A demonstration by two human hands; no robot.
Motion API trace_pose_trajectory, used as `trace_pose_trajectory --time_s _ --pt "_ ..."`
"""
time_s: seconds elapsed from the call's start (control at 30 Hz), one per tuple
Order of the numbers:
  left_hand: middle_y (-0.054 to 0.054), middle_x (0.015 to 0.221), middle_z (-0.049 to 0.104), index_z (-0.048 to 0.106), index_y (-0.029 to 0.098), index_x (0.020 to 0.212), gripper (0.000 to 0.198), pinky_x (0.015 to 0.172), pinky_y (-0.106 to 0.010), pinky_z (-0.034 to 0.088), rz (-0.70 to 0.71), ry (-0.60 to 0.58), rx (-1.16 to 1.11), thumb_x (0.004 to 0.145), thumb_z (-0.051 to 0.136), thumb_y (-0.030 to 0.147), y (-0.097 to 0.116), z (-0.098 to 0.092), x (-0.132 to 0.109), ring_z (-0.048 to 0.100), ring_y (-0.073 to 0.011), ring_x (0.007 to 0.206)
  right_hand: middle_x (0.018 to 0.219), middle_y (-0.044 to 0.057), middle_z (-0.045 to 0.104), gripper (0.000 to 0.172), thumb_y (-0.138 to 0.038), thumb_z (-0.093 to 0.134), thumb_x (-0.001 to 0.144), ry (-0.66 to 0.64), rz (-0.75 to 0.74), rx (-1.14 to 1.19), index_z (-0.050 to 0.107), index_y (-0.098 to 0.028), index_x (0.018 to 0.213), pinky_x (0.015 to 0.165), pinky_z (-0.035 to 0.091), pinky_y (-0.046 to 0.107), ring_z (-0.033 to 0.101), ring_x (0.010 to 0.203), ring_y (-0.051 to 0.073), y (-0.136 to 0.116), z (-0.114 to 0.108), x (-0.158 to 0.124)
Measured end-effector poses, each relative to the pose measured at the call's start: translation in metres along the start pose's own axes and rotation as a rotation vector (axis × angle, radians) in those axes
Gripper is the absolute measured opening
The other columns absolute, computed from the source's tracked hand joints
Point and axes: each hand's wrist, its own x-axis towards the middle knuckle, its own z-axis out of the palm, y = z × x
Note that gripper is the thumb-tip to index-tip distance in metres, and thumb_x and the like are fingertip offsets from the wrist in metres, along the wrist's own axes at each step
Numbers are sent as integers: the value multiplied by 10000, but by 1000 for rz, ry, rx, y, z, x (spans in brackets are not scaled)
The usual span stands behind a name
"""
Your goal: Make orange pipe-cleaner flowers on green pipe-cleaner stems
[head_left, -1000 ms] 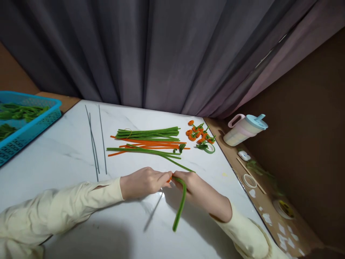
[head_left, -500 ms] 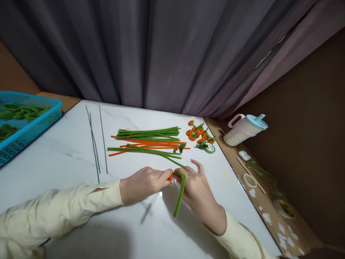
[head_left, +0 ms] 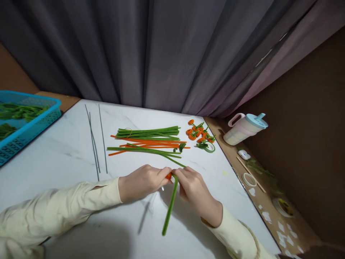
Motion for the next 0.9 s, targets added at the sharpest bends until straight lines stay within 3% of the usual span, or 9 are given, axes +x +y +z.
trace_pose_trajectory --time_s 0.13,0.27,0.47,0.6,0.73,0.9 --pt "-8 674 648 542 135 919 135 502 -209 402 -158 -62 -261 892 414 166 0 -7 3 588 -121 537 604 15 494 298 55 323 630 55 -146 -106 482 -172 742 544 292 265 330 514 166 2 -2 2" --pt "36 542 551 581 130 829 125 469 -186 329 -225 -72 -449 841 457 120 -2 -15 9 464 -87 471 606 22 501 272 45 321 685 53 -211 -72 465 -181 730 542 298 265 334 525 169 4 -5 3" --pt "54 535 489 581 136 759 171 453 -173 288 -251 -120 -596 858 528 266 -5 -22 14 359 -66 466 682 18 547 227 -2 353 749 -73 27 262 431 -182 863 525 328 230 443 555 145 8 -8 -2" --pt "31 568 524 588 129 733 205 468 -182 303 -256 -134 -571 865 514 267 -5 -21 13 402 -70 473 677 13 543 262 17 354 702 -152 83 241 399 -189 858 500 309 222 454 538 140 4 -8 -3" --pt "17 562 568 635 110 795 178 477 -174 326 -303 -169 -648 835 545 259 -5 -22 13 426 -71 476 666 5 512 326 37 348 597 -143 -31 104 388 -192 825 490 274 228 405 521 139 2 -9 -1" --pt "0 609 644 672 109 858 161 472 -158 346 -494 -282 -888 755 554 148 -4 -28 17 505 -81 515 624 2 470 294 41 313 628 -33 -200 -10 427 -182 783 484 258 251 357 502 146 2 -14 2"
